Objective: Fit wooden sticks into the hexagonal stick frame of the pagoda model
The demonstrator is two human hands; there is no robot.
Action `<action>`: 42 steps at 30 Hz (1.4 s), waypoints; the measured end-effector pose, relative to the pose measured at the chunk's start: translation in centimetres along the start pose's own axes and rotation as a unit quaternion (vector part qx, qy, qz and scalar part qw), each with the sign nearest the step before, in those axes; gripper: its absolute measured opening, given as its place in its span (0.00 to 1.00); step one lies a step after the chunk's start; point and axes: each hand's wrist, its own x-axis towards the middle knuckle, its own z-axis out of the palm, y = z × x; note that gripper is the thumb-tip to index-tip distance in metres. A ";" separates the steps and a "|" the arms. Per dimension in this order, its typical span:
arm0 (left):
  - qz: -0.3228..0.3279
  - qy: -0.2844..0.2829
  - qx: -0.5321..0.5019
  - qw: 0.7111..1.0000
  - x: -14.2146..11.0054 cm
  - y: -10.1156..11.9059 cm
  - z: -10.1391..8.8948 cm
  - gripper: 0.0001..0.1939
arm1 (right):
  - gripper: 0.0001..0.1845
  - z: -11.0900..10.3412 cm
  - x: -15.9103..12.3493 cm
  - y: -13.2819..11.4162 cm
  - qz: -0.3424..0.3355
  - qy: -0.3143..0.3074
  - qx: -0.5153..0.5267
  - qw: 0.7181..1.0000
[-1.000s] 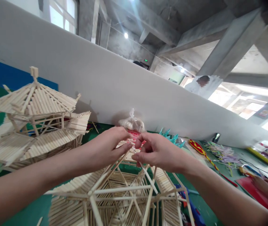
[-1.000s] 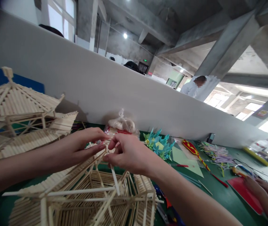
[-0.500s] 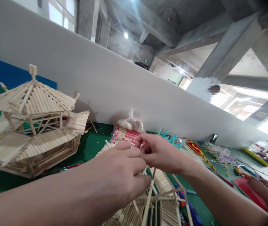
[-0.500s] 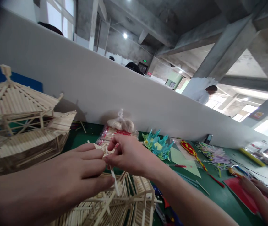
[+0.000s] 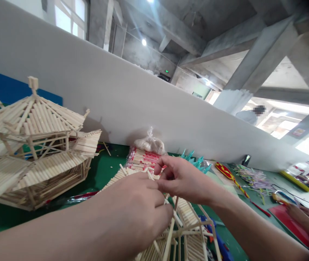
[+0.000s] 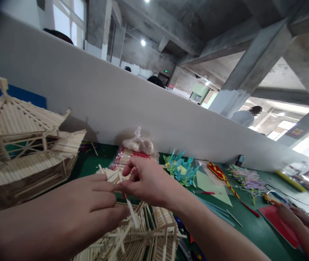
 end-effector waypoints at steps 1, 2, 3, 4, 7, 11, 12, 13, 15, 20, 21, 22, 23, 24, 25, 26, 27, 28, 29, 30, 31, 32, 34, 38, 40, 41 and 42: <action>0.011 0.002 0.001 1.000 -0.3 -0.2 -0.2 0.12 | 0.09 0.0 -0.1 0.0 0.001 0.002 0.000 1.000; 0.013 0.013 -0.002 1.000 -0.6 -0.5 -0.5 0.11 | 0.09 0.1 -0.1 0.0 0.001 0.004 -0.001 1.000; -0.001 0.033 -0.003 0.999 -0.9 -0.9 -0.7 0.10 | 0.08 0.1 -0.2 -0.1 -0.001 0.004 -0.003 1.000; -0.028 0.057 -0.002 0.998 -1.1 -1.4 -1.1 0.10 | 0.08 0.2 -0.2 -0.1 -0.003 0.003 -0.003 1.000; -0.137 0.081 -0.003 0.987 -1.6 -2.9 -2.0 0.13 | 0.07 0.5 -0.1 -0.3 -0.006 -0.005 0.000 1.000; -0.240 0.032 -0.032 0.970 -1.4 -4.3 -2.7 0.14 | 0.08 0.5 0.0 -0.3 -0.005 0.005 -0.021 1.000; -0.248 0.023 -0.046 0.967 -1.3 -4.4 -2.7 0.14 | 0.08 0.4 0.0 -0.2 -0.009 0.008 -0.026 1.000; -0.250 0.015 -0.062 0.966 -1.1 -4.4 -2.6 0.14 | 0.08 0.4 -0.1 -0.1 -0.013 0.010 -0.029 0.999; -0.241 0.006 -0.090 0.966 -0.8 -4.5 -2.2 0.14 | 0.07 0.3 -0.1 0.0 -0.018 0.007 -0.027 0.999; -0.197 0.007 -0.137 0.971 -0.2 -4.6 -1.1 0.13 | 0.07 0.4 0.1 0.2 -0.023 0.001 -0.025 0.999; -0.185 0.005 -0.149 0.971 0.0 -4.6 -0.9 0.13 | 0.07 0.4 0.1 0.2 -0.025 0.003 -0.029 0.999; -0.173 0.002 -0.161 0.972 0.2 -4.5 -0.9 0.13 | 0.06 0.4 0.1 0.2 -0.027 0.003 -0.031 0.999; -0.161 -0.001 -0.171 0.972 0.4 -4.5 -0.8 0.12 | 0.06 0.4 0.1 0.3 -0.028 0.003 -0.033 0.999; -0.150 -0.003 -0.180 0.972 0.5 -4.4 -0.8 0.12 | 0.06 0.4 0.1 0.3 -0.029 0.004 -0.036 0.999; -0.142 -0.004 -0.188 0.972 0.7 -4.4 -0.9 0.12 | 0.07 0.4 0.1 0.3 -0.029 0.005 -0.039 0.999; -0.139 -0.002 -0.192 0.972 0.8 -4.4 -0.9 0.12 | 0.07 0.4 0.1 0.4 -0.029 0.007 -0.043 0.999; -0.137 0.000 -0.194 0.971 0.9 -4.3 -0.9 0.13 | 0.07 0.4 0.1 0.4 -0.028 0.009 -0.047 0.998; -0.136 0.000 -0.196 0.971 0.9 -4.3 -0.9 0.13 | 0.08 0.4 0.1 0.4 -0.027 0.010 -0.050 0.998; -0.134 0.000 -0.198 0.971 0.9 -4.3 -1.0 0.13 | 0.08 0.4 0.1 0.4 -0.024 0.012 -0.051 0.998; -0.130 -0.002 -0.201 0.971 0.9 -4.3 -1.0 0.13 | 0.08 0.4 0.2 0.3 -0.022 0.011 -0.048 0.999; -0.127 -0.005 -0.205 0.970 0.9 -4.3 -1.0 0.13 | 0.08 0.4 0.2 0.3 -0.019 0.011 -0.043 0.999; -0.122 -0.009 -0.209 0.970 0.9 -4.3 -1.0 0.13 | 0.08 0.4 0.2 0.3 -0.019 0.011 -0.039 0.999; -0.117 -0.013 -0.214 0.970 0.9 -4.3 -1.1 0.13 | 0.08 0.4 0.3 0.2 -0.019 0.014 -0.034 0.999; -0.116 -0.015 -0.213 0.970 0.7 -4.5 -1.0 0.13 | 0.08 0.5 0.3 0.2 -0.021 0.018 -0.036 0.999; -0.119 -0.015 -0.210 0.970 0.7 -4.6 -0.8 0.13 | 0.08 0.6 0.2 0.3 -0.020 0.018 -0.035 0.999; -0.122 -0.015 -0.208 0.970 0.7 -4.6 -0.8 0.13 | 0.08 0.6 0.2 0.3 -0.019 0.017 -0.033 0.999; -0.124 -0.014 -0.206 0.971 0.7 -4.6 -0.7 0.13 | 0.08 0.6 0.1 0.3 -0.019 0.017 -0.029 0.999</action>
